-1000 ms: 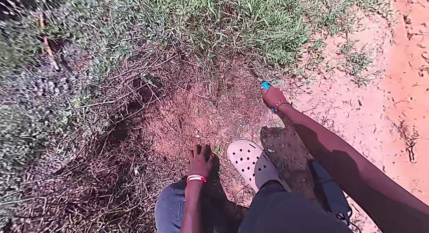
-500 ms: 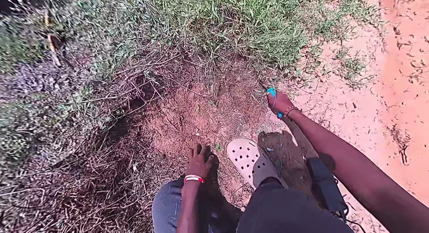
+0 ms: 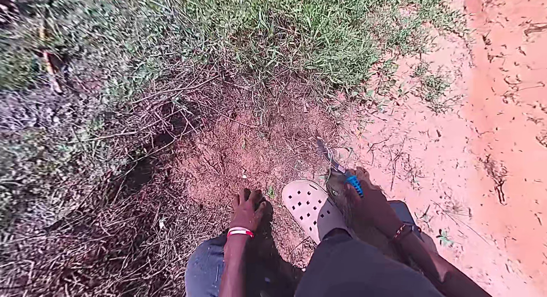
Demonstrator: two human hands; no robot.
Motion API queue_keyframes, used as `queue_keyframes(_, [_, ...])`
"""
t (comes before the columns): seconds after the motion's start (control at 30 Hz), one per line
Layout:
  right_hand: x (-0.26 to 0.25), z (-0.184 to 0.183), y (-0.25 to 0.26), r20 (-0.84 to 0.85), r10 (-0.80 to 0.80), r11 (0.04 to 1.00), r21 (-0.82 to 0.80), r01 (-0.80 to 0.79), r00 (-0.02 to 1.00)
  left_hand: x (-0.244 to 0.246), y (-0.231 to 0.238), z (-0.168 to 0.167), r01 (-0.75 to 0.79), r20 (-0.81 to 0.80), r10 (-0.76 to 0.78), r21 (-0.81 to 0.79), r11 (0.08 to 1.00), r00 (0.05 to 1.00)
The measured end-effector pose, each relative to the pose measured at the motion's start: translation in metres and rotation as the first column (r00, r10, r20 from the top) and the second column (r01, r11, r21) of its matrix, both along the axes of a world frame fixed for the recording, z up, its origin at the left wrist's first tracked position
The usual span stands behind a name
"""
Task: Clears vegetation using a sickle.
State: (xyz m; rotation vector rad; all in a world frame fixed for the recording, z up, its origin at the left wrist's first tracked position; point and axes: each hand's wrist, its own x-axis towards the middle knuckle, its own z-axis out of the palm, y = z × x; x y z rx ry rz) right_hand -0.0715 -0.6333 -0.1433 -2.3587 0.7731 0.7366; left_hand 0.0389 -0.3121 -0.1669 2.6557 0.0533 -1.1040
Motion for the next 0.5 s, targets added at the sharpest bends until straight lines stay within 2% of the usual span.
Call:
queue_keyframes(0.07, [0.000, -0.008, -0.001, 0.140, -0.019, 1.000, 0.027, 0.016, 0.990, -0.004, 0.003, 0.001, -0.016, 0.025, 0.018, -0.043, 0.999, 1.000])
queue_keyframes(0.17, [0.003, 0.000, 0.005, 0.270, 0.001, 0.996, 0.084, -0.025, 0.963, -0.006, 0.001, 0.002, -0.029, 0.034, 0.031, -0.040, 0.999, 0.999])
queue_keyframes(0.27, [0.006, 0.005, 0.008, 0.465, 0.083, 0.992, 0.044, -0.117, 0.881, -0.002, -0.003, -0.001, -0.023, 0.044, 0.023, -0.009, 1.000, 0.999])
queue_keyframes(0.33, [0.013, 0.015, 0.010, 0.525, 0.043, 0.994, 0.063, -0.089, 0.850, -0.001, -0.004, -0.003, -0.027, 0.060, 0.027, -0.009, 1.000, 0.998])
queue_keyframes(0.4, [0.021, 0.019, 0.008, 0.540, -0.060, 0.991, 0.134, -0.016, 0.839, -0.001, -0.004, -0.005, -0.034, 0.074, 0.035, -0.018, 0.999, 0.997])
queue_keyframes(0.5, [0.033, 0.028, -0.005, 0.438, -0.202, 0.949, 0.308, 0.064, 0.876, -0.001, -0.006, -0.007, -0.050, 0.090, 0.050, 0.000, 0.999, 0.995])
